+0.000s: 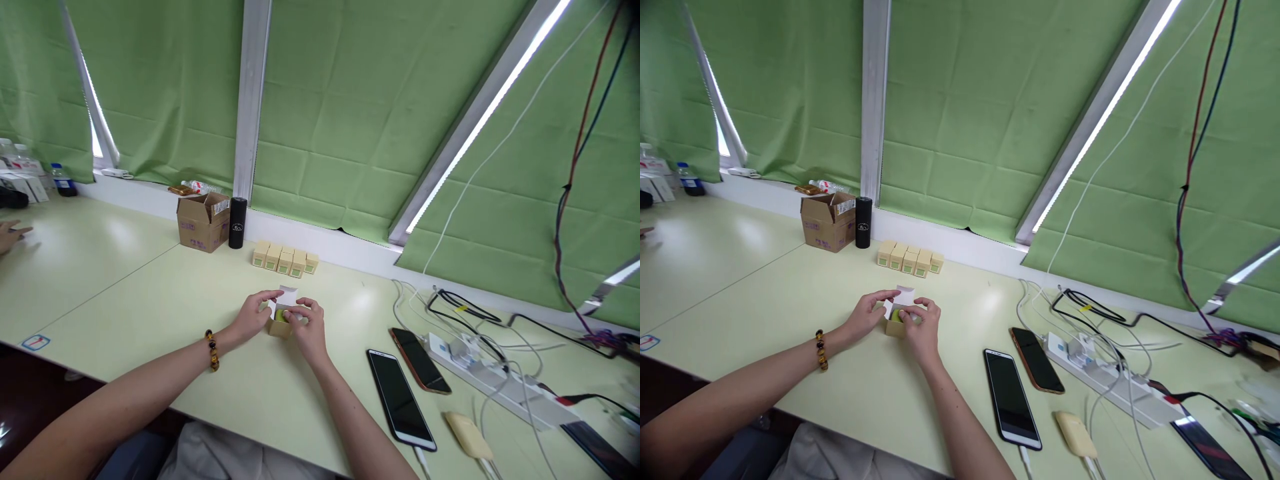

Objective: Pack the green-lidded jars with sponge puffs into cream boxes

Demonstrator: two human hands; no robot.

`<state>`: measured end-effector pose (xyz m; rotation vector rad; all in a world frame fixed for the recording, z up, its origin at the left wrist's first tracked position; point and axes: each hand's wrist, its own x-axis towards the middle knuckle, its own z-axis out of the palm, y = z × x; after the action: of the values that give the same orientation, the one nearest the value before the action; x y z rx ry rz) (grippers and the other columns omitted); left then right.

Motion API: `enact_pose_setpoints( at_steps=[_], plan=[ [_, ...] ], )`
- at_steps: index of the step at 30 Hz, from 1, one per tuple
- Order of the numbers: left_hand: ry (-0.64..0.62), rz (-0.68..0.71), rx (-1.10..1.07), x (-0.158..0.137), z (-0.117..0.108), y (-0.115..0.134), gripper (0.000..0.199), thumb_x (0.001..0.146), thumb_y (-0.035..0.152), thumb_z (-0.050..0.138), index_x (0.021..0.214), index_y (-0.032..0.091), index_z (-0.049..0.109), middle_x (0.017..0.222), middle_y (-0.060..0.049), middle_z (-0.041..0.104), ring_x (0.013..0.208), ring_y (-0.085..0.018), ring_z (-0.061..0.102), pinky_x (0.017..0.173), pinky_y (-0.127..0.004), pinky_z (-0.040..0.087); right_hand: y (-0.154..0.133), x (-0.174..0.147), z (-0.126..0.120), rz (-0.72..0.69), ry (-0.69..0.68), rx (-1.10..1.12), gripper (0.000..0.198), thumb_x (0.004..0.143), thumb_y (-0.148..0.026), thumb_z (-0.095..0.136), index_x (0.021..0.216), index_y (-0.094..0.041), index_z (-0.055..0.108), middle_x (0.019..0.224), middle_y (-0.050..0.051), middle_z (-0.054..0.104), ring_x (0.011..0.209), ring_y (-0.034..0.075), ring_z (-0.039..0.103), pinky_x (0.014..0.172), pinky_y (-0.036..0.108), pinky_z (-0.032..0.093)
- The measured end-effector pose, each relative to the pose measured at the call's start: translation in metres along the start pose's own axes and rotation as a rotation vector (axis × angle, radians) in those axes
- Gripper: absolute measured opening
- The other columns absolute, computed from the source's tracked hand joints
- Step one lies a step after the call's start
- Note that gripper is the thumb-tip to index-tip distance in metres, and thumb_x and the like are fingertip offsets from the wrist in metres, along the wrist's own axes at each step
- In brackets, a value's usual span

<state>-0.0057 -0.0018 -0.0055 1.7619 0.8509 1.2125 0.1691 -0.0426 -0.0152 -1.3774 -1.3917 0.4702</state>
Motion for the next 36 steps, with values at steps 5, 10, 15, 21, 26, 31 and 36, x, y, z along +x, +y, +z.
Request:
enact_pose_setpoints(
  at_steps=[5,10,15,21,26,31,36],
  plan=[
    [0.004,-0.005,-0.009,0.000,-0.001,0.003,0.050,0.079,0.013,0.052,0.126,0.018,0.071,0.125,-0.009,0.071,0.124,-0.027,0.063,0.114,-0.045,0.047,-0.001,0.000,0.001,0.000,-0.030,0.009,0.016,0.086,-0.029,0.066,0.085,-0.030,0.082,0.116,0.009,0.064,0.123,0.031,0.051,0.106,0.050,0.044],
    [-0.004,-0.027,-0.040,0.000,-0.003,0.006,0.047,0.082,0.017,0.053,0.125,0.017,0.071,0.126,-0.010,0.072,0.126,-0.028,0.062,0.114,-0.045,0.046,-0.005,-0.002,-0.002,-0.037,0.025,0.247,0.030,0.096,-0.044,0.052,0.105,-0.025,0.073,0.118,0.009,0.065,0.113,0.026,0.058,0.094,0.040,0.051],
    [-0.014,-0.016,-0.076,-0.001,-0.003,0.004,0.041,0.088,0.024,0.057,0.127,0.017,0.071,0.135,-0.011,0.069,0.130,-0.030,0.060,0.116,-0.047,0.044,0.005,0.004,-0.002,0.086,0.088,0.485,0.026,0.086,-0.043,0.059,0.104,-0.024,0.063,0.109,0.007,0.063,0.105,0.024,0.058,0.076,0.033,0.052],
    [-0.004,-0.015,-0.084,0.001,0.000,0.000,0.036,0.093,0.029,0.056,0.125,0.017,0.069,0.132,-0.012,0.069,0.124,-0.028,0.062,0.110,-0.045,0.047,0.013,0.006,0.003,0.143,0.074,0.516,0.035,0.077,-0.036,0.064,0.110,-0.025,0.059,0.101,0.005,0.060,0.097,0.023,0.058,0.070,0.032,0.052],
    [-0.031,0.072,0.012,0.000,0.002,0.005,0.036,0.091,0.026,0.062,0.127,0.021,0.062,0.129,-0.011,0.067,0.113,-0.024,0.061,0.104,-0.042,0.049,0.011,0.003,0.006,0.131,0.010,0.459,0.041,0.079,-0.039,0.068,0.116,-0.027,0.056,0.104,0.005,0.060,0.097,0.023,0.060,0.073,0.034,0.054],
    [-0.040,0.060,0.022,-0.001,0.004,0.006,0.031,0.091,0.026,0.063,0.120,0.023,0.053,0.122,-0.009,0.061,0.112,-0.022,0.058,0.100,-0.041,0.048,0.013,0.001,0.007,0.145,-0.012,0.386,0.046,0.079,-0.039,0.068,0.121,-0.028,0.054,0.109,0.005,0.059,0.099,0.022,0.060,0.080,0.037,0.054],
    [-0.016,0.029,0.058,-0.002,0.007,-0.001,0.036,0.089,0.021,0.061,0.120,0.025,0.044,0.122,-0.008,0.054,0.110,-0.021,0.057,0.100,-0.041,0.046,0.014,0.001,0.009,0.165,-0.046,0.358,0.050,0.079,-0.038,0.068,0.125,-0.028,0.050,0.114,0.006,0.057,0.098,0.022,0.059,0.079,0.037,0.054]
  ],
)
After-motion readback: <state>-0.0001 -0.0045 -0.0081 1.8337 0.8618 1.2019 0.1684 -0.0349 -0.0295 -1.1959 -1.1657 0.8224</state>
